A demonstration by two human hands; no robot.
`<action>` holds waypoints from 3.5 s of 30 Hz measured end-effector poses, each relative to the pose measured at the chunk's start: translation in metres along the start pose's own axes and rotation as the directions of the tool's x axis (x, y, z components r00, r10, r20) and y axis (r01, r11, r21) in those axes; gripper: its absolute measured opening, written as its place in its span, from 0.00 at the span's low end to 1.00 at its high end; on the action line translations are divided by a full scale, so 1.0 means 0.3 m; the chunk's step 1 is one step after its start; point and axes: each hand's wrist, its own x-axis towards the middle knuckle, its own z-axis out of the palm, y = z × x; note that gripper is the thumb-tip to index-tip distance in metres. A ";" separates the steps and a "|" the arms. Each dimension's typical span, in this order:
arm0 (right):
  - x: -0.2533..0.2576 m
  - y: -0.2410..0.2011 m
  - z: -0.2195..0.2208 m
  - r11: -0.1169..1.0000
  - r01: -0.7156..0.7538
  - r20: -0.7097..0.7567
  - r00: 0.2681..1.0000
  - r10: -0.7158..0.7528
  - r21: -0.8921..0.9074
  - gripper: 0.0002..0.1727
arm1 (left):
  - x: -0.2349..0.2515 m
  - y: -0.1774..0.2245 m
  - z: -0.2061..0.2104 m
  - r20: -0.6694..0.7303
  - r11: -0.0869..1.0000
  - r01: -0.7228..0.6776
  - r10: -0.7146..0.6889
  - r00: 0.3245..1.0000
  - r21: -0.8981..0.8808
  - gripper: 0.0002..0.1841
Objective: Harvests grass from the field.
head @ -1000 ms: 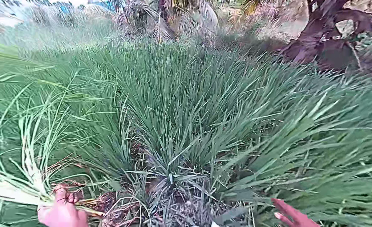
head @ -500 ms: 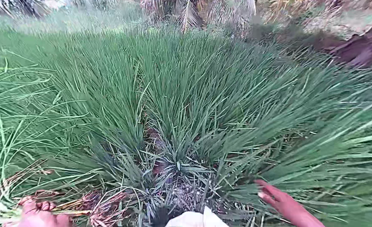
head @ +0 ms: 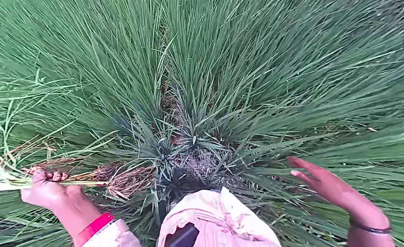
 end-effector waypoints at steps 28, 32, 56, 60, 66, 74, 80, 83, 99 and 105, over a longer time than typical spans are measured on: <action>0.362 -0.115 0.013 0.960 0.278 0.159 0.947 -0.280 0.038 0.30 | -0.014 -0.014 -0.133 -0.056 0.921 0.117 -0.104 0.993 0.372 0.07; 0.469 -0.328 0.080 0.966 0.245 0.232 0.938 -0.257 0.079 0.28 | 0.115 -0.063 -0.076 -0.085 0.913 0.151 -0.128 0.988 0.378 0.06; 0.810 -0.983 0.086 0.946 0.324 0.333 0.892 -0.305 0.001 0.28 | 0.646 -0.173 0.069 -0.082 0.903 0.245 -0.231 0.969 0.353 0.07; 0.812 -0.979 0.020 0.964 0.265 0.346 0.907 -0.241 -0.023 0.28 | 0.632 -0.190 0.107 -0.078 0.901 0.273 -0.262 0.962 0.339 0.07; 0.933 -0.975 -0.065 0.956 0.284 0.272 0.928 -0.257 -0.067 0.27 | 0.630 -0.217 0.194 -0.095 0.884 0.277 -0.261 0.961 0.377 0.05; 1.262 -0.920 -0.167 0.962 0.272 0.302 0.918 -0.258 -0.005 0.27 | 0.673 -0.318 0.510 -0.118 0.856 0.213 -0.178 0.977 0.472 0.04; 1.530 -0.857 -0.292 0.969 0.239 0.298 0.923 -0.245 0.057 0.27 | 0.709 -0.403 0.854 -0.120 0.867 0.158 -0.114 0.986 0.473 0.04; 1.615 -0.838 -0.384 0.973 0.227 0.289 0.930 -0.229 0.041 0.27 | 0.719 -0.442 0.966 -0.141 0.871 0.159 -0.104 0.985 0.465 0.04; 1.940 -0.876 -0.769 0.919 0.374 0.095 0.927 -0.364 -0.129 0.31 | 0.798 -0.506 1.189 -0.230 0.848 0.196 -0.090 0.969 0.493 0.02; 2.123 -0.892 -0.807 0.945 0.286 0.064 0.958 -0.279 -0.161 0.32 | 0.947 -0.649 1.356 -0.209 0.848 0.185 -0.089 0.974 0.496 0.05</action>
